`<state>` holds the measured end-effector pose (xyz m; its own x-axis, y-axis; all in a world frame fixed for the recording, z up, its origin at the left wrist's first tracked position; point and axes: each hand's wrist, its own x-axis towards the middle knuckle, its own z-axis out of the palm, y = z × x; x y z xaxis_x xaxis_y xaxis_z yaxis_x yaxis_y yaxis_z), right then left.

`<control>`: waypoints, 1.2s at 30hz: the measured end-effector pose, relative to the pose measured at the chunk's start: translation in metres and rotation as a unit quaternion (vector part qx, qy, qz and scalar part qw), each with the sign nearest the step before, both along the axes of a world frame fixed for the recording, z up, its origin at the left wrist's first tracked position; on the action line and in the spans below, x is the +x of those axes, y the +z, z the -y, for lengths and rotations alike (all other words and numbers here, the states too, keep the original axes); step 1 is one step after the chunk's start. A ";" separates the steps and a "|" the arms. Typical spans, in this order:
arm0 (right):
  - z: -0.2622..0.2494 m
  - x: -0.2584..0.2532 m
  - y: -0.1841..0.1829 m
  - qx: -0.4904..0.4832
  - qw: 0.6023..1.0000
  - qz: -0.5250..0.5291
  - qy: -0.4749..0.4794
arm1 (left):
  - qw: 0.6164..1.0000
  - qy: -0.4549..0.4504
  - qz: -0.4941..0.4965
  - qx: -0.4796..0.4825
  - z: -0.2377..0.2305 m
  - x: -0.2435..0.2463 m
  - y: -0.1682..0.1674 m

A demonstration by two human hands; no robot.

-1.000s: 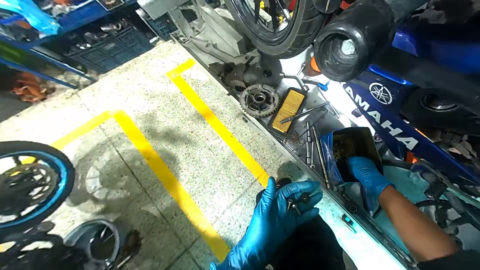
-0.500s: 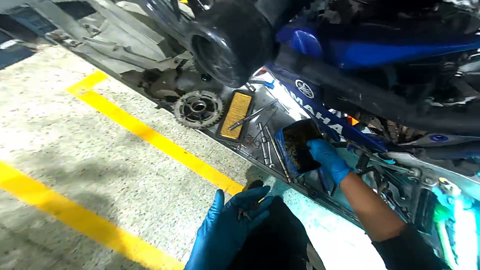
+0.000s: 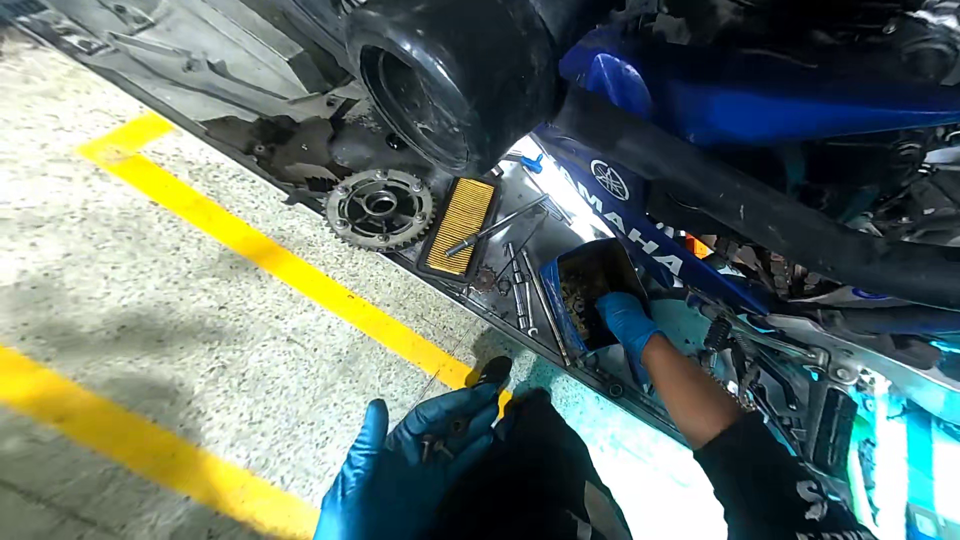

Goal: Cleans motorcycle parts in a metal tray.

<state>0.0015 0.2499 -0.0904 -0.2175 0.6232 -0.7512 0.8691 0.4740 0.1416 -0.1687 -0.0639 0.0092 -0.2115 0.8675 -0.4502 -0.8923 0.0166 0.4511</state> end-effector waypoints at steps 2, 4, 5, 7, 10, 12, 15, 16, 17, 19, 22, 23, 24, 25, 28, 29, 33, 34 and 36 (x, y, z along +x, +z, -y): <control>-0.002 -0.008 0.011 -0.005 1.000 0.021 0.014 | 1.000 -0.002 -0.003 -0.001 -0.001 -0.001 0.002; -0.005 -0.003 0.013 0.017 0.999 0.013 0.050 | 1.000 -0.007 -0.012 -0.010 -0.004 -0.003 0.007; -0.006 0.000 0.024 0.030 0.998 -0.021 0.044 | 1.000 -0.011 -0.021 -0.018 -0.008 -0.003 0.010; 0.002 0.015 0.048 0.073 0.981 -0.182 -0.004 | 0.998 -0.019 -0.042 -0.032 -0.016 -0.004 0.014; 0.027 0.039 0.081 0.065 0.921 -0.361 -0.128 | 0.991 -0.047 -0.109 -0.060 -0.032 0.000 0.011; 0.058 0.060 0.091 0.039 0.875 -0.440 -0.200 | 0.980 -0.098 -0.165 -0.052 -0.042 0.004 0.001; 0.117 0.090 0.087 0.009 0.790 -0.544 -0.283 | 0.973 -0.166 -0.163 -0.001 -0.059 0.016 -0.010; 0.137 0.100 0.083 -0.001 0.765 -0.569 -0.301 | 0.967 -0.190 -0.167 0.008 -0.065 0.023 -0.009; 0.156 0.110 0.078 -0.005 0.747 -0.588 -0.310 | 0.959 -0.218 -0.182 0.011 -0.070 0.029 -0.007; 0.187 0.130 0.076 0.004 0.745 -0.585 -0.321 | 0.932 -0.287 -0.221 0.004 -0.083 0.044 0.004; 0.209 0.132 0.114 0.008 0.758 -0.507 -0.411 | 0.911 -0.345 -0.225 0.027 -0.098 0.070 0.009; 0.210 0.128 0.132 0.008 0.753 -0.484 -0.445 | 0.905 -0.359 -0.225 0.045 -0.102 0.078 0.008; 0.210 0.127 0.144 0.012 0.748 -0.469 -0.469 | 0.897 -0.371 -0.231 0.059 -0.105 0.085 0.007; 0.211 0.128 0.150 0.020 0.741 -0.463 -0.486 | 0.888 -0.384 -0.243 0.073 -0.108 0.092 0.007; 0.211 0.147 0.153 0.025 0.725 -0.439 -0.530 | 0.875 -0.413 -0.244 0.071 -0.116 0.117 0.008; 0.216 0.161 0.144 0.046 0.718 -0.449 -0.530 | 0.880 -0.417 -0.218 0.059 -0.118 0.125 0.009; 0.245 0.225 0.072 0.246 0.612 -0.607 -0.443 | 0.876 -0.434 -0.208 0.028 -0.115 0.148 0.006; 0.242 0.234 0.068 0.289 0.578 -0.623 -0.441 | 0.866 -0.440 -0.233 0.045 -0.114 0.149 0.006; 0.228 0.246 0.076 0.354 0.541 -0.629 -0.431 | 0.872 -0.435 -0.218 0.055 -0.117 0.156 0.014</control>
